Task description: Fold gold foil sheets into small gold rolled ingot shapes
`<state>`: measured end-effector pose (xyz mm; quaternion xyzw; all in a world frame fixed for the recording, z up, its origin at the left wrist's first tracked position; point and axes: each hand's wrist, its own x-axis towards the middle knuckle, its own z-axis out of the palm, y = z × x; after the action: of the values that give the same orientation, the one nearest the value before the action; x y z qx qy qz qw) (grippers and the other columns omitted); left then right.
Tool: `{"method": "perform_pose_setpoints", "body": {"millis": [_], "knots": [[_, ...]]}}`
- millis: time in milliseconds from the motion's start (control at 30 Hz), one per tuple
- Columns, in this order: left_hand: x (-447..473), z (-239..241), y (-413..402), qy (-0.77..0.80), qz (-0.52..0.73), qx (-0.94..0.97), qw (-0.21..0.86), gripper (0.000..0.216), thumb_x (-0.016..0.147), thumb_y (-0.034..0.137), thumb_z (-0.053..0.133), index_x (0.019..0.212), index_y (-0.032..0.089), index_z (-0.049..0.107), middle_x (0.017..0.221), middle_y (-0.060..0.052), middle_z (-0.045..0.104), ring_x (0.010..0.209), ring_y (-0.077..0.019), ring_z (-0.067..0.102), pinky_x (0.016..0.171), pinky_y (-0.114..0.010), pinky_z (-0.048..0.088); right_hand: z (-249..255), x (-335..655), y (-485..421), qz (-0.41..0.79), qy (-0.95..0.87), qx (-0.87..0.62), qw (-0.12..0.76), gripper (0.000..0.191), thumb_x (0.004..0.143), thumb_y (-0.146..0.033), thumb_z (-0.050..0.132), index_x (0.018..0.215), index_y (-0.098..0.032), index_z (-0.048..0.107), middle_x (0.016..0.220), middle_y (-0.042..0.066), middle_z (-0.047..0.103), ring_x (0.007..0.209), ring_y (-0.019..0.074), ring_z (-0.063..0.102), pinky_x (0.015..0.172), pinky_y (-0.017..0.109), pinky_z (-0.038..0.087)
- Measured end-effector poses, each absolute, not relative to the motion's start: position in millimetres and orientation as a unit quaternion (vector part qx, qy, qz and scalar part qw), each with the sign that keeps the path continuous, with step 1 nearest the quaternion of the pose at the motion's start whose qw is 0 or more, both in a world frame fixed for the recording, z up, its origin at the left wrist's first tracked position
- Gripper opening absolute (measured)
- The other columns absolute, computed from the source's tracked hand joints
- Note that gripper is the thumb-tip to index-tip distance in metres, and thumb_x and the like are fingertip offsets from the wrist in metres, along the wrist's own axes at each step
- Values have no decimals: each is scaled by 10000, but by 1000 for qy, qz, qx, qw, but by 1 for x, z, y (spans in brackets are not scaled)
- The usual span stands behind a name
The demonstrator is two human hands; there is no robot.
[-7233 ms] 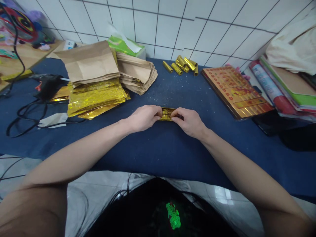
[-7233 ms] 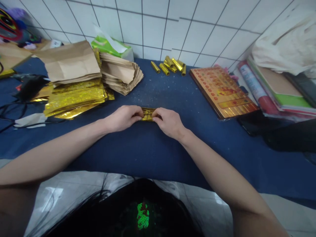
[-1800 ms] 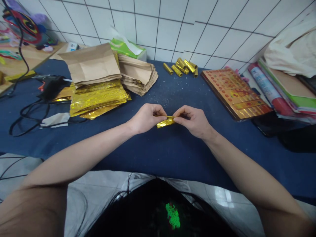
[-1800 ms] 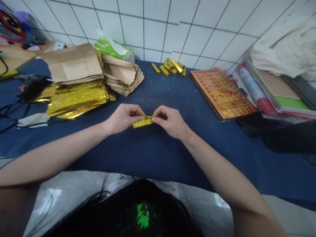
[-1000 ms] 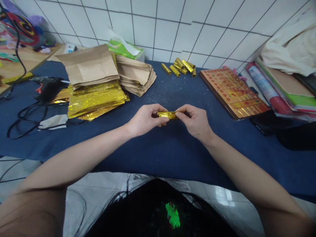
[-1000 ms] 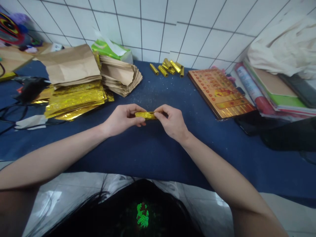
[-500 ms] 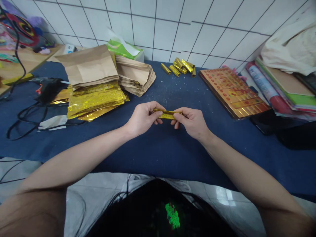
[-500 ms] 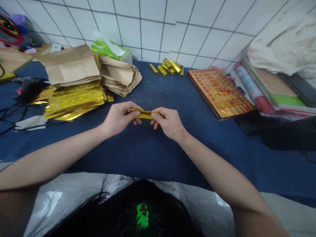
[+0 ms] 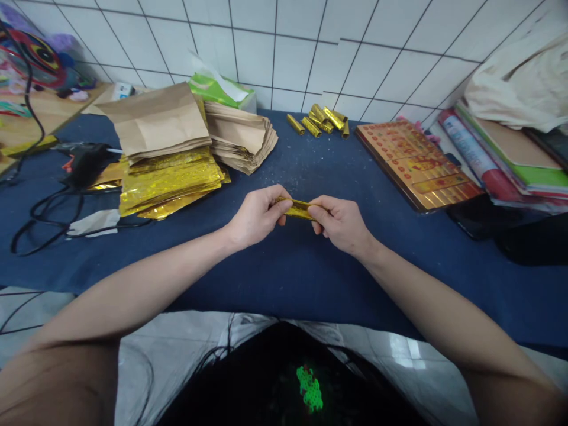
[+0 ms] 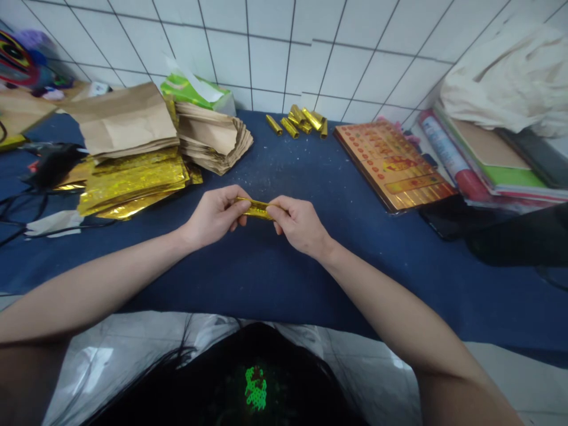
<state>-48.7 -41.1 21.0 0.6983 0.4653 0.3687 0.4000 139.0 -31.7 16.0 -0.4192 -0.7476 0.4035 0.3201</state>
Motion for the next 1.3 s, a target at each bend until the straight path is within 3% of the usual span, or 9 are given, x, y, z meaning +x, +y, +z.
{"method": "perform_pose_setpoints", "body": {"millis": [167, 300, 533, 700, 833, 1100, 1300], "knots": [[-47, 18, -43, 456, 394, 698, 388, 110, 841, 271, 497, 835, 164, 517, 536, 53, 533, 448, -50, 465, 452, -163, 350, 18, 139, -33, 361, -769, -415, 325, 300, 888, -391, 449, 752, -168, 597, 477, -49, 515, 434, 72, 438, 478, 227, 335], [-48, 17, -44, 453, 402, 696, 385, 97, 846, 233, 479, 780, 165, 503, 528, 56, 526, 430, -41, 449, 444, -158, 345, 17, 139, -34, 362, -771, -406, 330, 301, 888, -399, 449, 759, -172, 598, 480, -51, 510, 441, 76, 440, 487, 229, 335], [-46, 19, -43, 438, 407, 643, 478, 159, 838, 307, 517, 783, 165, 474, 546, 36, 562, 403, -50, 498, 390, -146, 358, 17, 137, -36, 367, -761, -408, 348, 305, 880, -406, 458, 735, -174, 593, 480, -50, 493, 451, 78, 439, 495, 229, 347], [-45, 16, -44, 445, 426, 642, 456, 116, 819, 251, 537, 761, 166, 485, 518, 50, 531, 366, -34, 443, 373, -147, 338, 14, 136, -31, 484, -699, -408, 332, 267, 806, -435, 567, 766, -171, 565, 449, -74, 484, 380, 58, 380, 413, 211, 297], [-46, 14, -43, 454, 429, 659, 418, 75, 822, 214, 509, 763, 169, 499, 522, 53, 523, 390, -36, 432, 399, -158, 334, 12, 139, -25, 547, -692, -383, 274, 340, 791, -475, 567, 664, -160, 557, 419, -67, 465, 361, 48, 350, 384, 208, 259], [-46, 17, -38, 425, 446, 657, 436, 111, 825, 227, 500, 727, 176, 482, 466, 63, 476, 395, -45, 381, 430, -179, 309, 19, 142, -26, 509, -741, -363, 245, 373, 835, -497, 479, 676, -164, 537, 447, -66, 429, 398, 55, 365, 409, 207, 263], [-54, 17, -30, 425, 411, 684, 427, 116, 822, 223, 507, 720, 171, 487, 454, 70, 476, 370, -36, 349, 410, -175, 282, 16, 141, -25, 447, -758, -410, 241, 463, 843, -543, 430, 580, -169, 502, 448, -59, 402, 388, 50, 323, 408, 216, 249]]}}
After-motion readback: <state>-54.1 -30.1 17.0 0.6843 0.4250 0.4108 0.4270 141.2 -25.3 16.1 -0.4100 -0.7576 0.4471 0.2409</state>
